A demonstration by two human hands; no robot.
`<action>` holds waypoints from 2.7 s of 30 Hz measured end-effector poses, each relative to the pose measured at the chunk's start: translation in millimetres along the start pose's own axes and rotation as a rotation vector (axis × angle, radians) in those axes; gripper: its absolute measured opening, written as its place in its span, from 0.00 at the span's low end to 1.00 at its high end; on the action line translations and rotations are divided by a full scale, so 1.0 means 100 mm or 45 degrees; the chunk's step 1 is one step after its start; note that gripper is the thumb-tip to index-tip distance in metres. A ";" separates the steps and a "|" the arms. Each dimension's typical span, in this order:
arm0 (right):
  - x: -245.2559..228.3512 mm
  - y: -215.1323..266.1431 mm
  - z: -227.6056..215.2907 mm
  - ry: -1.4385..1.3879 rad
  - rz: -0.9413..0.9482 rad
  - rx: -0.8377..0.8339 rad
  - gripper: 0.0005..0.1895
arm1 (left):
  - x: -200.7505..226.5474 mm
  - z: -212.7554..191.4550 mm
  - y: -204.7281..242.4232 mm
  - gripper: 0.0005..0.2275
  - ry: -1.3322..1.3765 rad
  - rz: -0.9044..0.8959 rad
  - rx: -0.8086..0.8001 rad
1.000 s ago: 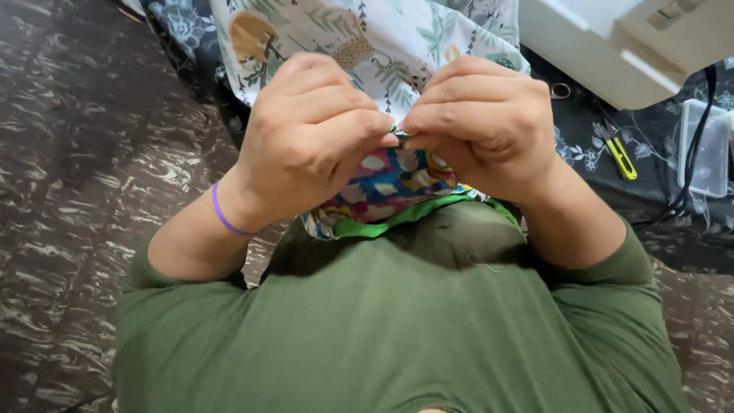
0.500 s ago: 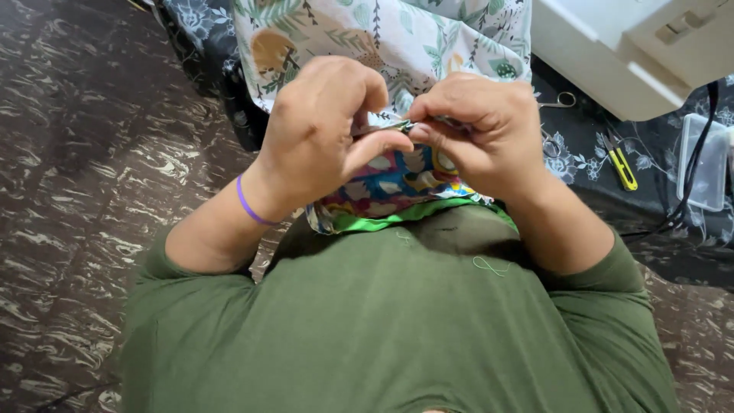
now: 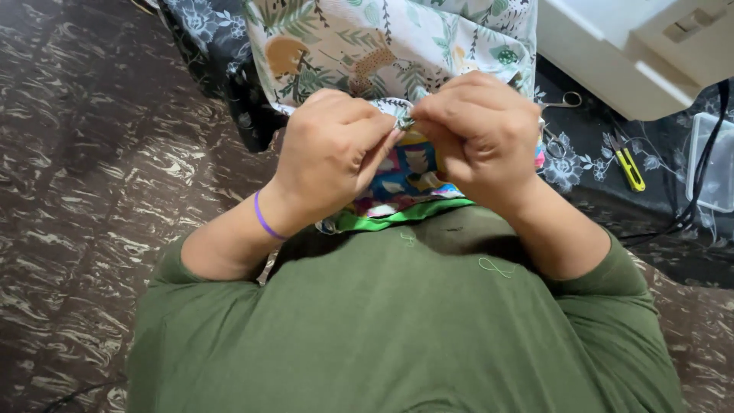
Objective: Threading a green ribbon drawstring through the top casing of a fabric bag using a safety pin as a guide.
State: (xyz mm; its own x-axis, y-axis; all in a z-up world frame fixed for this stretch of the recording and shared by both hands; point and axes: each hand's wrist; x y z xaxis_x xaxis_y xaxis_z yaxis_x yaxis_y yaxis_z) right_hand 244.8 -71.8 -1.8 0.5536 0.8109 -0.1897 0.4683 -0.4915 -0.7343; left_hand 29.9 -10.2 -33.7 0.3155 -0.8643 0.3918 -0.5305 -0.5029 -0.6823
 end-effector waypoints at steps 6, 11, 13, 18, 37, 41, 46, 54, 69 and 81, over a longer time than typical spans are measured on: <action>0.04 0.00 0.05 0.046 -0.036 -0.015 0.07 | -0.07 0.05 -0.02 0.12 -0.050 0.061 -0.026; 0.00 0.03 0.12 0.496 -0.198 -0.083 0.13 | -0.11 0.10 -0.05 0.14 -0.051 0.140 0.013; 0.02 0.03 0.14 0.651 -0.239 -0.045 0.14 | -0.12 0.09 -0.05 0.14 -0.028 0.165 0.032; 0.16 0.09 0.10 0.804 -0.282 0.016 0.19 | -0.12 0.02 -0.02 0.16 -0.016 0.289 0.084; 0.47 0.42 -0.32 0.940 -0.114 0.187 0.13 | 0.00 -0.58 0.06 0.14 -0.112 0.445 0.220; 0.61 0.70 -0.37 1.002 -0.013 0.213 0.20 | -0.04 -0.65 0.18 0.13 -0.126 0.392 0.218; 0.81 1.12 -0.46 1.038 0.185 0.182 0.29 | -0.13 -0.71 0.32 0.13 -0.105 0.321 0.251; 0.91 1.43 -0.63 0.925 0.303 0.255 0.13 | -0.21 -0.83 0.43 0.21 -0.133 0.097 0.219; 0.28 0.93 -0.86 0.612 0.530 0.003 0.33 | -0.04 -0.29 -0.13 0.16 0.071 -0.204 0.217; 0.16 -0.13 -0.56 0.168 -0.192 -0.134 0.20 | 0.22 -0.17 -0.50 0.13 -0.075 0.115 0.103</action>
State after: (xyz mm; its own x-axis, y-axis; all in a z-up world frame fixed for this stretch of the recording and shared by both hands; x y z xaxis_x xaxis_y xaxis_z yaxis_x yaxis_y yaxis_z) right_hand 286.0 -70.5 41.9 0.5541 0.8324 0.0088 0.6176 -0.4041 -0.6748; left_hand 50.2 -4.4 19.0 0.3162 -0.9028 0.2915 -0.4941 -0.4190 -0.7618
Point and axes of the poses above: each hand's wrist, its own y-axis away from the middle knuckle, its own z-axis out of the palm, x = y × z, and after that the axes turned 10 degrees about -z, right-handed
